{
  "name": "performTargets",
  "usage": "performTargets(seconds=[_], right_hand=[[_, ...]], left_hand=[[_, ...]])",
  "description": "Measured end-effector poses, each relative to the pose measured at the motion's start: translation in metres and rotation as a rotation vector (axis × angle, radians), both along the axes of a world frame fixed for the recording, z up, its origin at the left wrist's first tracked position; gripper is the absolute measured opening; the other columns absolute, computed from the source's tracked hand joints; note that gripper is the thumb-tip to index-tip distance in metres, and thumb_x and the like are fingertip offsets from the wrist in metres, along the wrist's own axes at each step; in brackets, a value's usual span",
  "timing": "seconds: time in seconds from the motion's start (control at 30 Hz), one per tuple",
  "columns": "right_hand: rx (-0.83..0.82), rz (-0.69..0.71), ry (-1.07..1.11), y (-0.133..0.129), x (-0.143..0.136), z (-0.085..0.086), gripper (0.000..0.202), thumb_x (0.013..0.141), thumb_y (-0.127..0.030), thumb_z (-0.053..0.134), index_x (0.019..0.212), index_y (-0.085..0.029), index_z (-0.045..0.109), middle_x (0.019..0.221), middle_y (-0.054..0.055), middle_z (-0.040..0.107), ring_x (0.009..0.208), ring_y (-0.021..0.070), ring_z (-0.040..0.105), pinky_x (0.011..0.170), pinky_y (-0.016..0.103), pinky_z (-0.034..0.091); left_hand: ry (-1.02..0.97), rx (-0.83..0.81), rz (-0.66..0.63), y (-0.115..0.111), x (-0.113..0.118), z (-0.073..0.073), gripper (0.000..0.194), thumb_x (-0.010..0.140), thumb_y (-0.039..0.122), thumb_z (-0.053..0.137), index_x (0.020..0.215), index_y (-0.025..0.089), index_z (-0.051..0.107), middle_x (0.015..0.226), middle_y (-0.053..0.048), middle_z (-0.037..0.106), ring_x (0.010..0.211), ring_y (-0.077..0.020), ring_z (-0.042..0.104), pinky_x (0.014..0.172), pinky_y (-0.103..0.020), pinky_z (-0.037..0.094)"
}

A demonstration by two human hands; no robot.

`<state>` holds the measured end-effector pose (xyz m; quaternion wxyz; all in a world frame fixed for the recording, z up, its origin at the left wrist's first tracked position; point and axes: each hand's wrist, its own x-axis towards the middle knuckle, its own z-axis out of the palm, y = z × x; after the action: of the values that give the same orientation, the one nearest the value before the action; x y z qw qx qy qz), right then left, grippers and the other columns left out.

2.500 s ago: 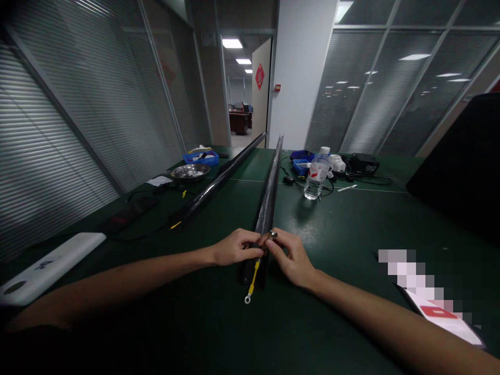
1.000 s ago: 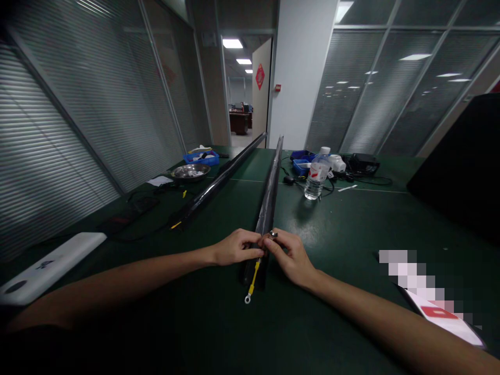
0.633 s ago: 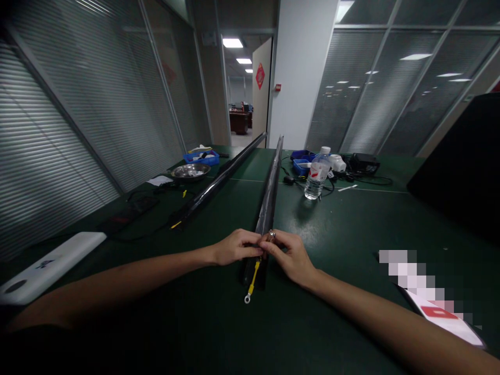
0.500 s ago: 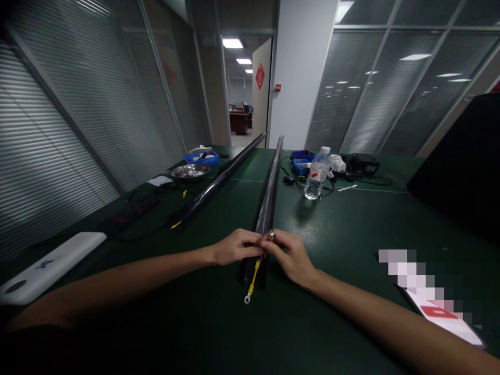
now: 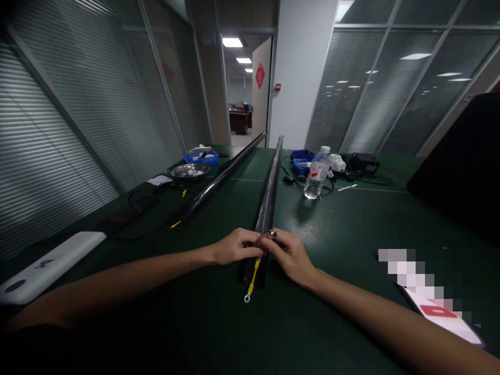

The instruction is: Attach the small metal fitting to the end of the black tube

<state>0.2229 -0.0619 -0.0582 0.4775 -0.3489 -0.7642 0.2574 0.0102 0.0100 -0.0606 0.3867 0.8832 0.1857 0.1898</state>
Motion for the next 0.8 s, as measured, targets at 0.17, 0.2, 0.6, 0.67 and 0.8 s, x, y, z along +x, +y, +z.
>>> performTargets(seconds=[0.17,0.2,0.6,0.67,0.8], right_hand=[[-0.057,0.020,0.031,0.0017,0.0002,-0.0043,0.032,0.103,-0.043,0.065,0.085,-0.018,0.073,0.074,0.002,0.069,0.063,0.0160,0.061,0.060,0.027,0.048],[-0.064,0.021,0.037,0.0020,0.0004,-0.0054,0.031,0.103,-0.043,0.066,0.084,-0.019,0.073,0.074,0.001,0.069,0.062,0.0156,0.060,0.060,0.026,0.048],[-0.006,0.005,0.018,0.0003,-0.0001,-0.0020,0.038,0.109,-0.044,0.053,0.086,-0.019,0.072,0.076,0.002,0.065,0.064,0.0160,0.059,0.062,0.027,0.048],[-0.009,0.013,0.011,0.0010,0.0000,-0.0027,0.037,0.109,-0.042,0.054,0.087,-0.019,0.072,0.077,0.002,0.066,0.064,0.0157,0.059,0.062,0.027,0.047],[-0.019,0.011,0.010,0.0022,0.0010,-0.0051,0.036,0.108,-0.041,0.055,0.086,-0.019,0.072,0.077,0.002,0.065,0.064,0.0150,0.058,0.062,0.027,0.046]], left_hand=[[-0.022,-0.032,-0.049,0.0008,-0.0001,0.0012,0.025,0.100,0.034,0.063,0.100,0.014,0.078,0.092,-0.004,0.069,0.088,-0.0188,0.063,0.081,-0.023,0.045],[-0.022,-0.032,-0.051,0.0011,-0.0003,0.0008,0.026,0.101,0.036,0.063,0.099,0.014,0.078,0.091,-0.004,0.068,0.087,-0.0187,0.063,0.080,-0.023,0.045],[-0.006,0.018,0.023,-0.0016,0.0001,0.0002,0.030,0.098,0.041,0.066,0.096,0.012,0.072,0.080,0.000,0.061,0.069,-0.0130,0.054,0.063,-0.021,0.037],[-0.005,0.035,0.021,-0.0013,-0.0001,0.0000,0.029,0.098,0.040,0.066,0.096,0.012,0.072,0.080,0.000,0.061,0.070,-0.0130,0.054,0.063,-0.021,0.037],[-0.003,0.028,0.008,-0.0005,-0.0003,-0.0005,0.027,0.099,0.038,0.066,0.098,0.013,0.074,0.083,-0.001,0.063,0.073,-0.0136,0.056,0.067,-0.021,0.039]])
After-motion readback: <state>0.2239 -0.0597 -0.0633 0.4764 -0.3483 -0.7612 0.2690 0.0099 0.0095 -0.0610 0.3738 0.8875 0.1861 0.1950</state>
